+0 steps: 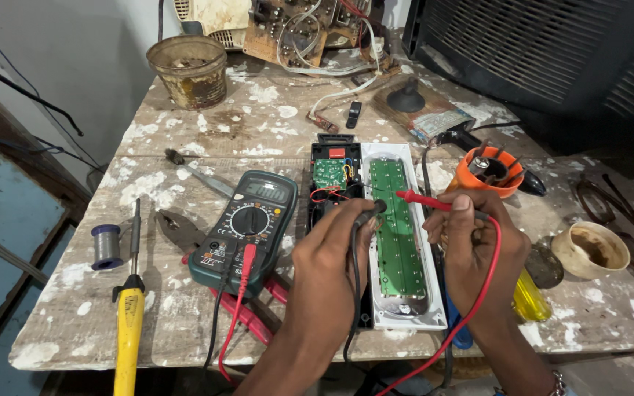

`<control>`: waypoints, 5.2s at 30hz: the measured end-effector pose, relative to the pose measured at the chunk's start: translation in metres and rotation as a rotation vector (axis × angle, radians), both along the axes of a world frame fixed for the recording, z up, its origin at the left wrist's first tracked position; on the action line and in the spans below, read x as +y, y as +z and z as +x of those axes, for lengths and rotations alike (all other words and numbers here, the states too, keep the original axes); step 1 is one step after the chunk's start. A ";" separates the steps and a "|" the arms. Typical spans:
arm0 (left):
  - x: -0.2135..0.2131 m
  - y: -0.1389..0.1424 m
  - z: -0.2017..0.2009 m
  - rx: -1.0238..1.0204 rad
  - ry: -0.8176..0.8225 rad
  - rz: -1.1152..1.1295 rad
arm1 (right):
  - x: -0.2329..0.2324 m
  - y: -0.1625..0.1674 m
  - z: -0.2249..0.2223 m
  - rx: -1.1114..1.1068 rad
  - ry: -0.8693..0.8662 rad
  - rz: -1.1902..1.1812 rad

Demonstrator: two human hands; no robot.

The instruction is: The person cleans a circuit board with a brush, then uses a multimeter to test continuity across solder points on the board. The person adjusts the multimeter dial and places probes on different locations on the board.

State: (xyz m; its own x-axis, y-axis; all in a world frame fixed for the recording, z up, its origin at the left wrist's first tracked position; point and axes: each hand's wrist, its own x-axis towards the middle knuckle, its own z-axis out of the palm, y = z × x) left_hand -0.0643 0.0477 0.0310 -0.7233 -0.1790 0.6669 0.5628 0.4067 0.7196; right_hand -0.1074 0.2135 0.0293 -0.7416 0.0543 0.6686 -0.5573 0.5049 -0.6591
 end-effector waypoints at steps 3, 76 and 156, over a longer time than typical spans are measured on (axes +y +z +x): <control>0.002 -0.001 0.000 0.022 0.001 -0.015 | 0.001 0.000 0.000 -0.003 -0.004 0.001; -0.001 -0.001 0.000 -0.012 -0.004 -0.081 | 0.000 0.002 0.002 0.003 -0.002 0.000; -0.001 -0.004 0.001 -0.015 0.015 -0.075 | 0.002 -0.001 0.003 -0.018 -0.052 0.131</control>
State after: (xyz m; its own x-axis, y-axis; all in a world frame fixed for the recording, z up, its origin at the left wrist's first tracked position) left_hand -0.0637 0.0469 0.0274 -0.7311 -0.1397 0.6678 0.5455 0.4680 0.6952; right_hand -0.1042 0.2152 0.0279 -0.7517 0.0060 0.6594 -0.5174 0.6147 -0.5954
